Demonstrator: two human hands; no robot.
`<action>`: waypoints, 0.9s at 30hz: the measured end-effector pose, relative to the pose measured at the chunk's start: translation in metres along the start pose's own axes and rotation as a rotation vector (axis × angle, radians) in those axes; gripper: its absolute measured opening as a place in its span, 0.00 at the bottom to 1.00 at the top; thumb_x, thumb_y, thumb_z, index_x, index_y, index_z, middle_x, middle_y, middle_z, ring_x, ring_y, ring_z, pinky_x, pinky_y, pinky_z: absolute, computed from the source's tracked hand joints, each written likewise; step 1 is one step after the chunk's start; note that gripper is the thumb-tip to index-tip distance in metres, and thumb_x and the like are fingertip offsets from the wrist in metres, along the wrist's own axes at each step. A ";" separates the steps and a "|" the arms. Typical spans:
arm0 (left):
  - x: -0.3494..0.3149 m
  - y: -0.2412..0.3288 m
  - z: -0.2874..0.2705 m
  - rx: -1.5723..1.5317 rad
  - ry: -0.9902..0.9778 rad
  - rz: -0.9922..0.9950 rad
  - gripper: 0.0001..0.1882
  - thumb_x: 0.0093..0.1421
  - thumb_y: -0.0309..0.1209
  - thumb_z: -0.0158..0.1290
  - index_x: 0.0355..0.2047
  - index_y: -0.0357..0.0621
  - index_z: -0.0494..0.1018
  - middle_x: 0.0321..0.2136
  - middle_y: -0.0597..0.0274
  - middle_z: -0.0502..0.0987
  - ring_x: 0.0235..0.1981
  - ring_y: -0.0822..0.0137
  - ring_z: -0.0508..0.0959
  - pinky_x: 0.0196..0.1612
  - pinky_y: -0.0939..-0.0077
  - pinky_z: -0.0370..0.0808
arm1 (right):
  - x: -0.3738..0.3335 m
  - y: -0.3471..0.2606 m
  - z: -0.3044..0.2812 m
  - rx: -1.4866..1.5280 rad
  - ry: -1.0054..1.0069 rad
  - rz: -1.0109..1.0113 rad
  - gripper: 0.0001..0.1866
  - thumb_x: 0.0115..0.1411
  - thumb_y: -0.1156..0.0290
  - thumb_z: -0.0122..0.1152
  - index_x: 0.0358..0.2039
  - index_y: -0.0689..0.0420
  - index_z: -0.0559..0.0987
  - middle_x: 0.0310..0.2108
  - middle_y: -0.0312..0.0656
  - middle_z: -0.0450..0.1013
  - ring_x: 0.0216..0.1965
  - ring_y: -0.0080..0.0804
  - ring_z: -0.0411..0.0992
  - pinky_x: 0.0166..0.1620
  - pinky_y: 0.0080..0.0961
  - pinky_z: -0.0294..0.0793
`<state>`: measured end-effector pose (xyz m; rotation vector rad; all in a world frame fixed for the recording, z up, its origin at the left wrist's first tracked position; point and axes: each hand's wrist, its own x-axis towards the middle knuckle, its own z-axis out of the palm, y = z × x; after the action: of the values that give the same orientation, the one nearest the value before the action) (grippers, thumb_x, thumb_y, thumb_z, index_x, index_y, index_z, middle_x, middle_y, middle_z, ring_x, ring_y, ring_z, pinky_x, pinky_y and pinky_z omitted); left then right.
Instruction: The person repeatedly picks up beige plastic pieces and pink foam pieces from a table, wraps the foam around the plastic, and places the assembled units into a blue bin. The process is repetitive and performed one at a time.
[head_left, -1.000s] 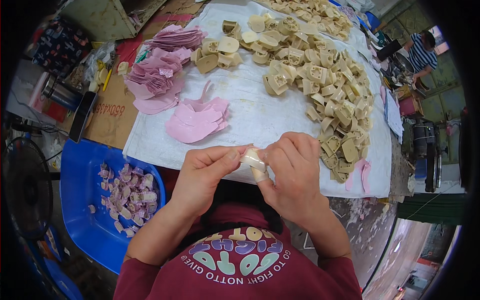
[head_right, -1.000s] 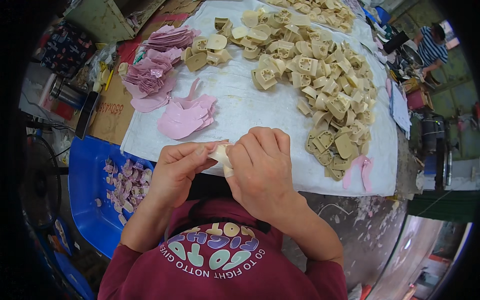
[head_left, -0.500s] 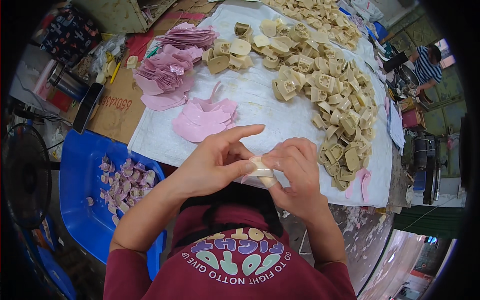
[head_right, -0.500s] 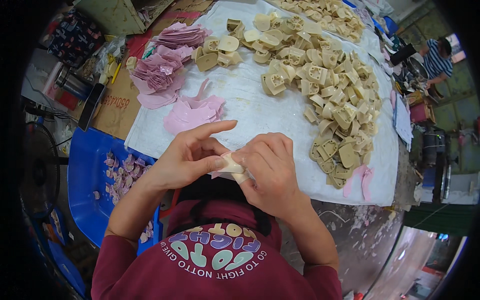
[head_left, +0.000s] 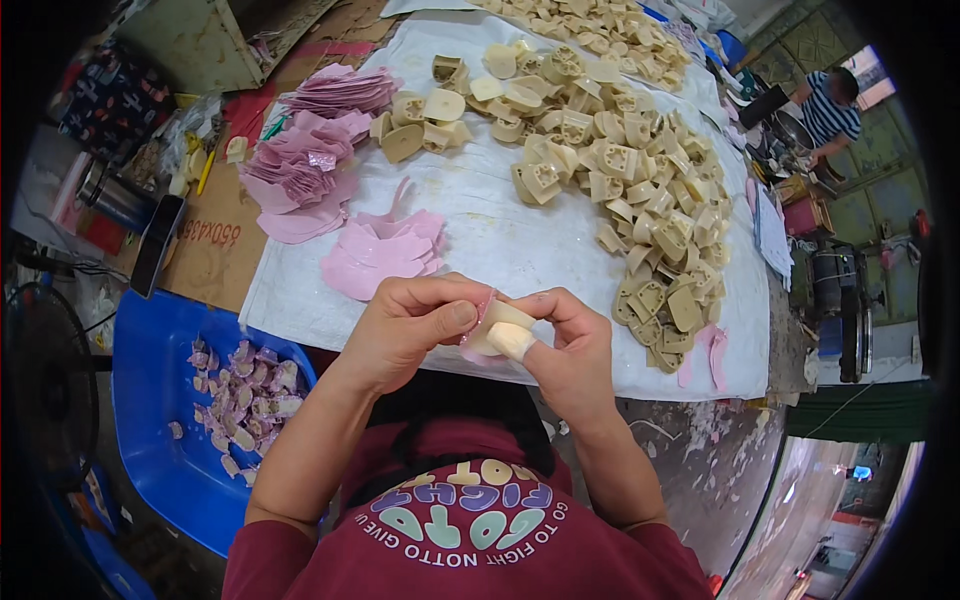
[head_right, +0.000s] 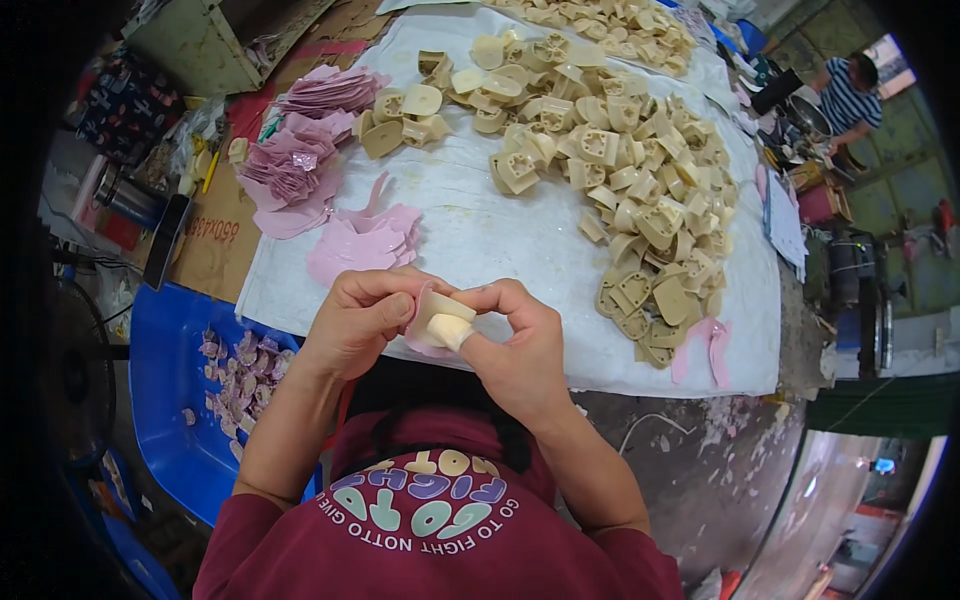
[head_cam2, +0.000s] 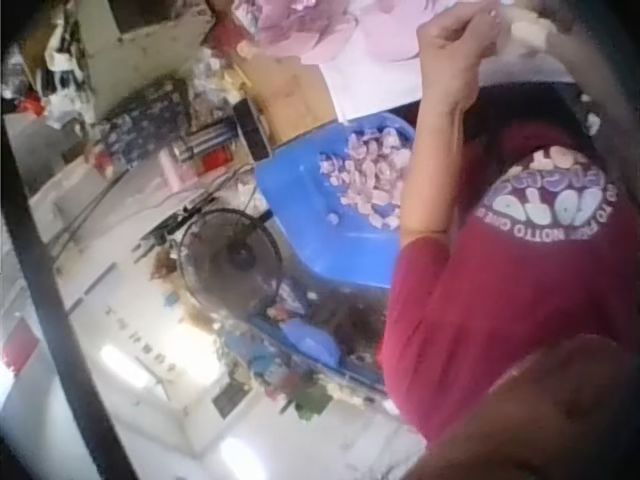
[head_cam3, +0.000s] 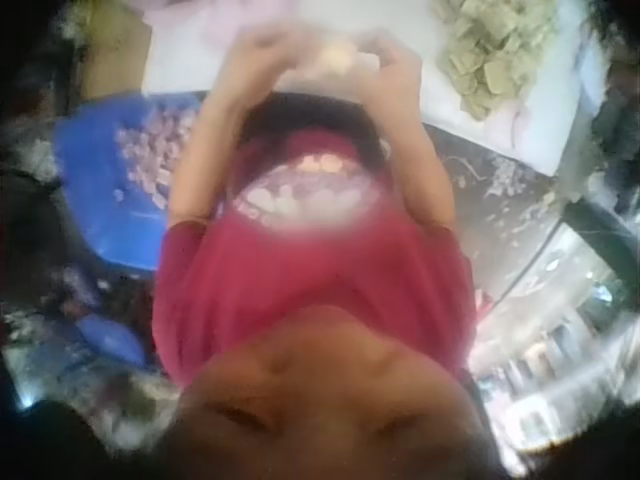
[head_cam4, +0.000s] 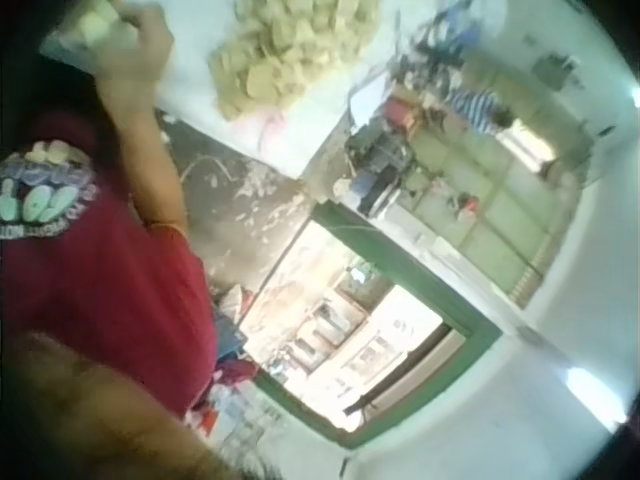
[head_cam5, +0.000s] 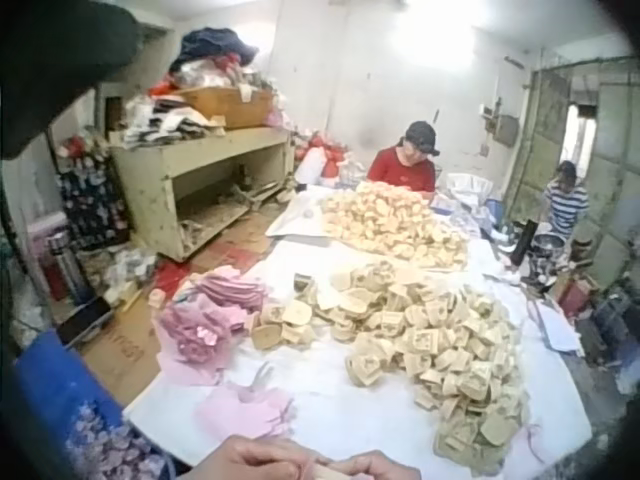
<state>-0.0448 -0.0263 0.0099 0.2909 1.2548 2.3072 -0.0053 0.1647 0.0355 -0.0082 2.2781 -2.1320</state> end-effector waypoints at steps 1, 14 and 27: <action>0.001 0.000 0.002 0.147 0.019 0.102 0.10 0.62 0.27 0.54 0.40 0.35 0.78 0.40 0.57 0.78 0.39 0.69 0.77 0.41 0.75 0.74 | -0.001 0.002 0.001 -0.017 0.010 -0.009 0.09 0.50 0.75 0.67 0.33 0.60 0.79 0.33 0.39 0.74 0.38 0.23 0.72 0.41 0.21 0.71; -0.008 0.012 0.028 0.797 0.138 0.484 0.04 0.57 0.21 0.55 0.33 0.37 0.76 0.39 0.56 0.72 0.45 0.63 0.73 0.48 0.70 0.70 | 0.001 -0.007 -0.003 -0.374 -0.043 -0.195 0.09 0.47 0.75 0.68 0.31 0.58 0.80 0.34 0.41 0.74 0.36 0.34 0.71 0.42 0.28 0.70; -0.033 0.006 0.037 0.652 0.004 0.758 0.14 0.49 0.13 0.57 0.35 0.40 0.75 0.53 0.42 0.66 0.48 0.53 0.78 0.46 0.67 0.77 | -0.018 -0.012 -0.009 0.446 -0.021 0.056 0.43 0.52 0.56 0.71 0.62 0.64 0.63 0.63 0.55 0.60 0.64 0.46 0.60 0.61 0.44 0.64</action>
<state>-0.0038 -0.0190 0.0374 1.1505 2.1544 2.3543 0.0128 0.1730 0.0479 0.0400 1.7193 -2.5382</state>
